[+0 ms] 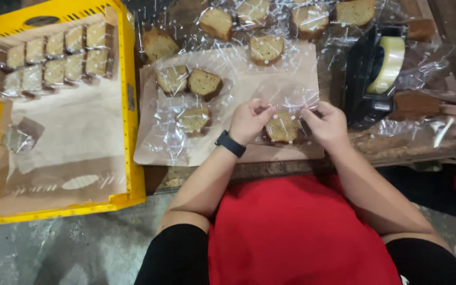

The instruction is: The person wraps slices of cake in plastic film, secures the film with pieces of tape from a dispenser, and places the wrapped slices into a yellow crate. They handle the cake slices individually by hand.

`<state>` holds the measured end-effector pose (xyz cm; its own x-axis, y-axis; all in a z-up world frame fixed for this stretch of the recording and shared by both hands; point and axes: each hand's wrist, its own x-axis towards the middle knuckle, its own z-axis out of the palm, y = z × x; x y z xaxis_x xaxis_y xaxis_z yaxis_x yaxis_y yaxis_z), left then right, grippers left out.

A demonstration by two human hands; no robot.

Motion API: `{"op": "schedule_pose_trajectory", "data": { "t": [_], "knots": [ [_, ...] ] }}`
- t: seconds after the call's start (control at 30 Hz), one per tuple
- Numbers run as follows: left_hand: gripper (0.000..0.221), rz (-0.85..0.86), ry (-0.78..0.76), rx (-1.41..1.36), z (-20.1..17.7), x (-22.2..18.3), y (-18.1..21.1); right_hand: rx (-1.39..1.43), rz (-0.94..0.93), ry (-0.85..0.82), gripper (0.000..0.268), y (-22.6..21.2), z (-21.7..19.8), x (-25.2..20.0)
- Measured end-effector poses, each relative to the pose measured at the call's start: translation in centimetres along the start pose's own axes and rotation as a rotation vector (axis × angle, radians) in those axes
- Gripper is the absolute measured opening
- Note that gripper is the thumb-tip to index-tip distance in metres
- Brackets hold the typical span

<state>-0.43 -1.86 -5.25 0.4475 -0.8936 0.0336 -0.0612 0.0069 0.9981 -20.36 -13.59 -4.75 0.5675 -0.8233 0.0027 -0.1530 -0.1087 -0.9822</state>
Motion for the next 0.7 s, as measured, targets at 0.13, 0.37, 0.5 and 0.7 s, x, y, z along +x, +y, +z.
{"op": "schedule_pose_trajectory", "data": {
  "t": [0.13, 0.37, 0.5, 0.7],
  "knots": [
    [0.018, 0.073, 0.062, 0.217, 0.0, 0.2, -0.5, -0.079, 0.017, 0.039, 0.014, -1.5, 0.6, -0.5],
    [0.015, 0.02, 0.059, 0.193, 0.5, -0.7, -0.7, -0.321, -0.118, 0.077, 0.019, 0.9, 0.7, -0.4],
    [0.015, -0.028, 0.022, 0.168, 0.4, -1.3, 0.2, -0.207, -0.051, 0.007, 0.012, 0.3, 0.7, -0.4],
    [0.017, 0.129, -0.018, 0.44, -0.2, -0.8, 2.5, 0.112, 0.25, -0.02, 0.012, 0.0, 0.7, -1.3]
  ]
}}
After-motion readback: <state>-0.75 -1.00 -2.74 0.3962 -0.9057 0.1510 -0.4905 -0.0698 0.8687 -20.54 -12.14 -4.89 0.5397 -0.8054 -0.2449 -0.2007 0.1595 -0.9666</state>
